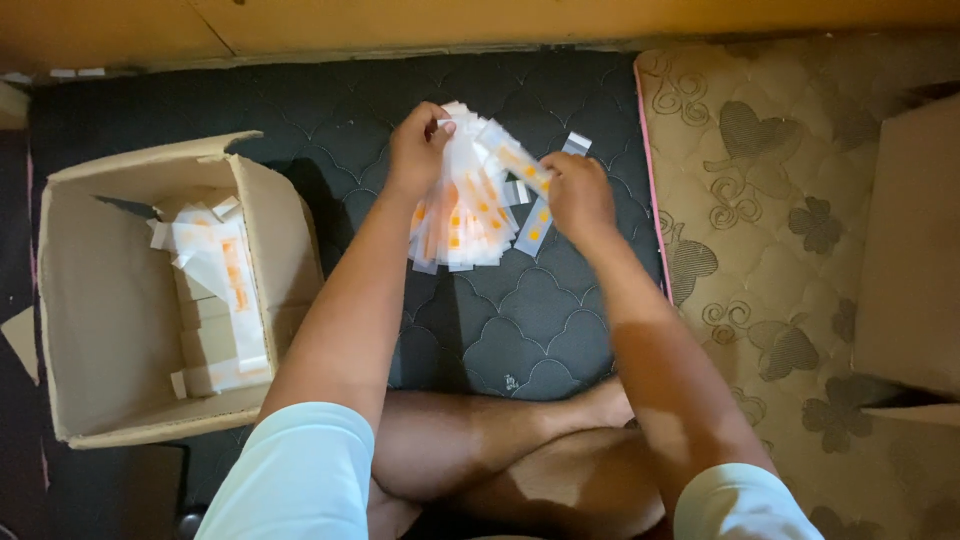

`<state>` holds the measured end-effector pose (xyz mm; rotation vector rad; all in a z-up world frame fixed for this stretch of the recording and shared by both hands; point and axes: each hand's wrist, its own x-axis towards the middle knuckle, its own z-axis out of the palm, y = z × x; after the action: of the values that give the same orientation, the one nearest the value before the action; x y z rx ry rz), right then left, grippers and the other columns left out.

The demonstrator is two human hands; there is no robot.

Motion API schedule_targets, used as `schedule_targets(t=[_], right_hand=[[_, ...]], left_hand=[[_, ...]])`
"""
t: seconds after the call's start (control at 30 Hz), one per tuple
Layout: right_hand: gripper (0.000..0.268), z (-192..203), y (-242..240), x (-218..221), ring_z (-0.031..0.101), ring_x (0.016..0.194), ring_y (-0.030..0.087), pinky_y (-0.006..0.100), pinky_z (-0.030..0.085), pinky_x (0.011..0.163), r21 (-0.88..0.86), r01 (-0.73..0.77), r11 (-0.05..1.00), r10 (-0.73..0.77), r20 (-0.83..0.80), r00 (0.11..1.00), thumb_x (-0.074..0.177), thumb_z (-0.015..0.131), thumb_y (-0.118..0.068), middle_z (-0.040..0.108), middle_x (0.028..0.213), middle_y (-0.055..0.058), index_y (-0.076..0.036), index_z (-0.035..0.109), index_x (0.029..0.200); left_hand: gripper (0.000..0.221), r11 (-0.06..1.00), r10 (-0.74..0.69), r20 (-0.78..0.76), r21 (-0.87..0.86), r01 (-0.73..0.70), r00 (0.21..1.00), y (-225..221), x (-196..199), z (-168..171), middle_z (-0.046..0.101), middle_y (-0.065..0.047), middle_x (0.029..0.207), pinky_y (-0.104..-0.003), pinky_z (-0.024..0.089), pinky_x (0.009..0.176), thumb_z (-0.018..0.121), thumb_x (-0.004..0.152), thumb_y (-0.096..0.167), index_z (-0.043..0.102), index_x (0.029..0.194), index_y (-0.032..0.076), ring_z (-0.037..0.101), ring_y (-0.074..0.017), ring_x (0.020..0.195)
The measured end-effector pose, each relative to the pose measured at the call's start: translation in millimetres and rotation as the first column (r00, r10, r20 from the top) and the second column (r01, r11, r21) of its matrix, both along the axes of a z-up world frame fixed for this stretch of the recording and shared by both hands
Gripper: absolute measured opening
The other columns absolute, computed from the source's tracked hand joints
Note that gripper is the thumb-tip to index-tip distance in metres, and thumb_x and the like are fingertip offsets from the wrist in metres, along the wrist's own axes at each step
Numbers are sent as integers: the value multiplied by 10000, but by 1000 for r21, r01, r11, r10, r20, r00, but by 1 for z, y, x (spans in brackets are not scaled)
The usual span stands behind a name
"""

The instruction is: The person peels the backing from thin adhesive strips and organizes them into a pile or box.

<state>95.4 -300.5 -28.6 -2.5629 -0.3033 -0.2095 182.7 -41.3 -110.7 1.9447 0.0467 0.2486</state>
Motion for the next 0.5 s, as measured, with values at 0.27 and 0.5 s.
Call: schedule_targets(t=[0.27,0.5], right_hand=[[211,53,8,1,589,953,277,401,461,882,164,-139,977,146,-31,989,949,608,-1,697,942,80,-114,764,1038],[315,8,36,19,636,1038,401,506,454,946,54,-126,991,137,-317,939,969,523,24,711,1014,148,-148,764,1076]], left_hand=[[111,981,-129,-21,-151,124,991,1,14,-2,677,-59,802,-306,501,625,784,899,97,733,994,121,611,-179,679],[166,989,-123,-78,72,128,989,8,34,-41,734,-36,771,-308,563,631,872,821,203,784,962,205,727,-198,694]])
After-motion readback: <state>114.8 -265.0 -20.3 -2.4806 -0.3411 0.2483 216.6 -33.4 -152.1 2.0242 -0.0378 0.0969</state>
